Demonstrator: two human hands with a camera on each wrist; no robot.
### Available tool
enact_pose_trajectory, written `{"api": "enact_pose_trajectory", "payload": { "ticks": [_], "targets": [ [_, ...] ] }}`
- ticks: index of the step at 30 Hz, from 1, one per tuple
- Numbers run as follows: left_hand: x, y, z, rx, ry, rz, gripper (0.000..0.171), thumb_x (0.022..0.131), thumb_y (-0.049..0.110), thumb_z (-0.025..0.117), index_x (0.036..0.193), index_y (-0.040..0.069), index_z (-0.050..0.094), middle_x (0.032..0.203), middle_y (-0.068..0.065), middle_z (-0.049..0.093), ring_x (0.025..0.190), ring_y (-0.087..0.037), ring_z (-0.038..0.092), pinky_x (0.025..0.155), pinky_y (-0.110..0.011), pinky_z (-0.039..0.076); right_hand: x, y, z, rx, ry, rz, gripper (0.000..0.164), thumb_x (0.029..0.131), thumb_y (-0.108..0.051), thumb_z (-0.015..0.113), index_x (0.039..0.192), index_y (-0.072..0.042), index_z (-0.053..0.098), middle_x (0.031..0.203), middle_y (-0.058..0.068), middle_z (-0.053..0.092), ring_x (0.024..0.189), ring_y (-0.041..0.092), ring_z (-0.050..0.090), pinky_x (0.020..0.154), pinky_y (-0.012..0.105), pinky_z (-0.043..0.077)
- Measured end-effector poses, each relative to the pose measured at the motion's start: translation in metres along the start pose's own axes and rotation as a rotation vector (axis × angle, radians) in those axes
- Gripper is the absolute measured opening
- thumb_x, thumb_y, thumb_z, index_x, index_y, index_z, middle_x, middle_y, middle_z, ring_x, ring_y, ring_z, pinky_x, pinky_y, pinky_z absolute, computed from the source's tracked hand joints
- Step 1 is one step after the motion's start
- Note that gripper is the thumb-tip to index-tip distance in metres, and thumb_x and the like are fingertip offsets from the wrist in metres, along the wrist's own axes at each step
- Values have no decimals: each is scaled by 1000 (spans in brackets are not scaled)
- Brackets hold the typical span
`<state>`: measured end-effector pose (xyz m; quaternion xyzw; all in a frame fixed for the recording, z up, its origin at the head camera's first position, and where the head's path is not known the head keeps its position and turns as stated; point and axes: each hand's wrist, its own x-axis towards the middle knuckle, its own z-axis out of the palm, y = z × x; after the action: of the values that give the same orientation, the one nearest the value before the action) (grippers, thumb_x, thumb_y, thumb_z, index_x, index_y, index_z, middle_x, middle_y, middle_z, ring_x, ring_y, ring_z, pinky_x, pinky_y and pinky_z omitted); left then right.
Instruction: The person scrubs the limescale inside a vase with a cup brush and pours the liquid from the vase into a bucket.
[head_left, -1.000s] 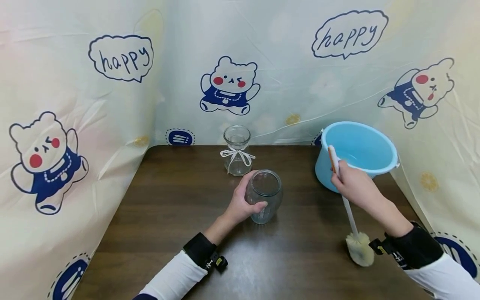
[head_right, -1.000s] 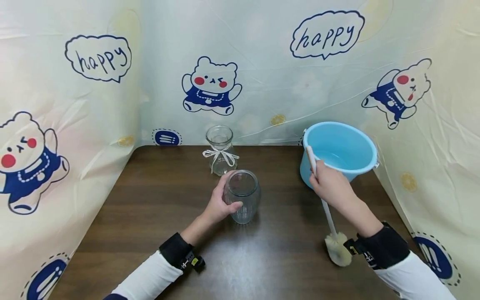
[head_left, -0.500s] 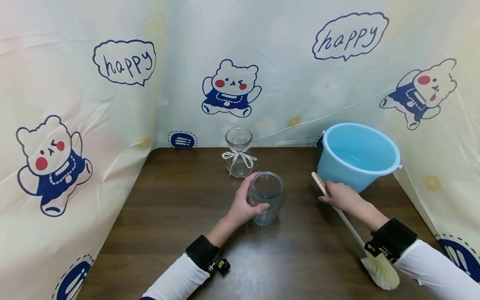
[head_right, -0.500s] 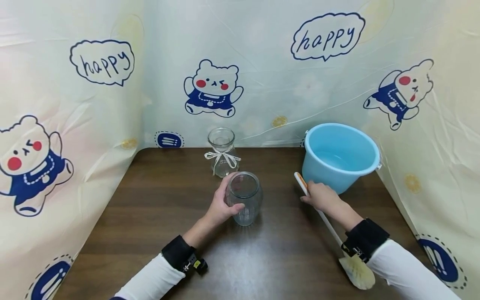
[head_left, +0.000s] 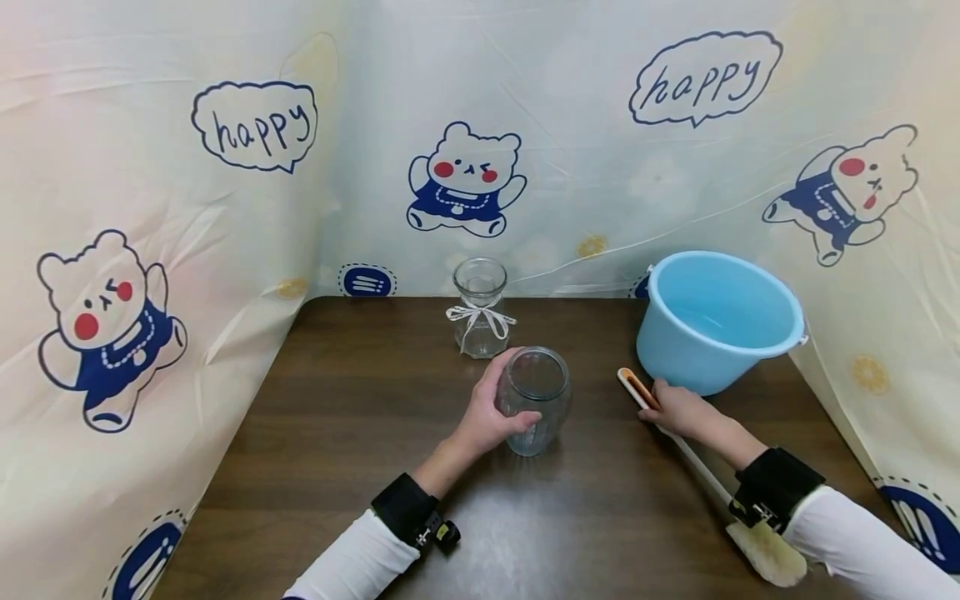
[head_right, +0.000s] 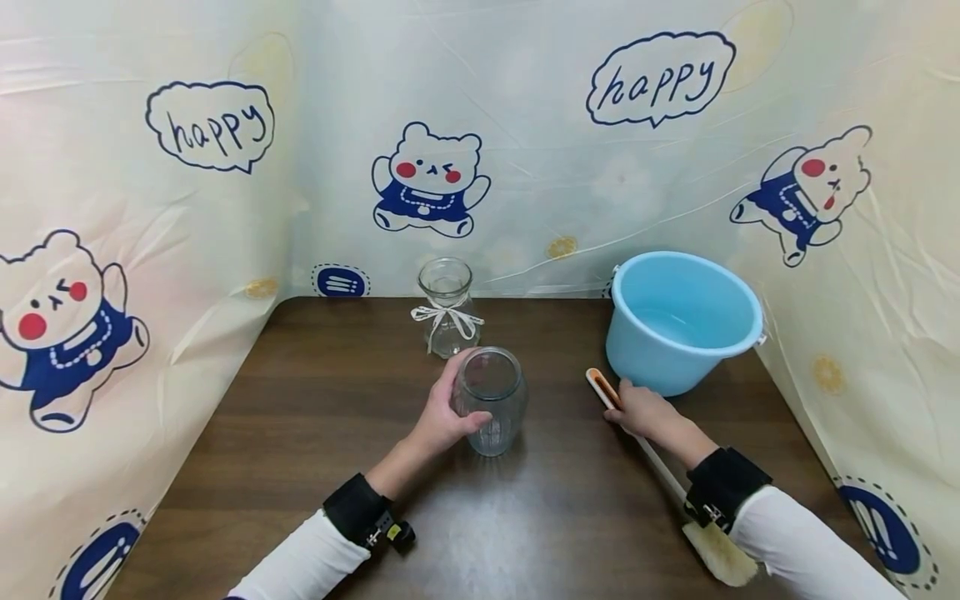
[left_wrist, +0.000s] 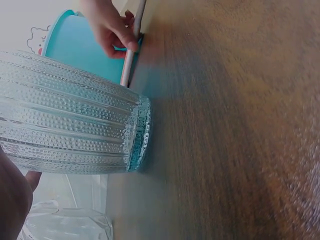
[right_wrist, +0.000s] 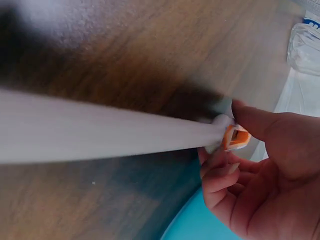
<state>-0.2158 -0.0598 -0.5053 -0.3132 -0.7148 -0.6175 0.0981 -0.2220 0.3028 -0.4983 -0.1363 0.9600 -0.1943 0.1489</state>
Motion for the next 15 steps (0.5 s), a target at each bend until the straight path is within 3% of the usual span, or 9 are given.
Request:
{"api": "enact_pose_trajectory", "payload": {
  "ticks": [6, 11, 15],
  "targets": [
    [0, 2, -2, -4, 2, -16, 98, 80, 73, 75, 153, 14, 44, 145, -10, 56, 130, -26, 53, 109, -43, 44, 0, 5, 2, 44, 19, 5, 32, 94, -26, 77, 95, -4, 54, 77, 6, 54, 65, 20, 53, 56, 33, 43],
    [0, 4, -1, -10, -5, -32, 101, 79, 74, 75, 153, 13, 44, 145, -11, 56, 130, -26, 53, 109, -43, 44, 2, 16, 5, 31, 38, -12, 34, 93, -32, 78, 94, -7, 55, 75, 3, 55, 64, 17, 52, 56, 32, 43],
    [0, 6, 0, -5, -7, -49, 105, 77, 77, 73, 153, 10, 44, 146, -14, 56, 130, -25, 52, 109, -42, 43, 1, 18, 5, 45, 24, 22, 36, 94, -36, 77, 96, -7, 57, 76, 3, 56, 64, 17, 52, 56, 31, 44]
  ]
}}
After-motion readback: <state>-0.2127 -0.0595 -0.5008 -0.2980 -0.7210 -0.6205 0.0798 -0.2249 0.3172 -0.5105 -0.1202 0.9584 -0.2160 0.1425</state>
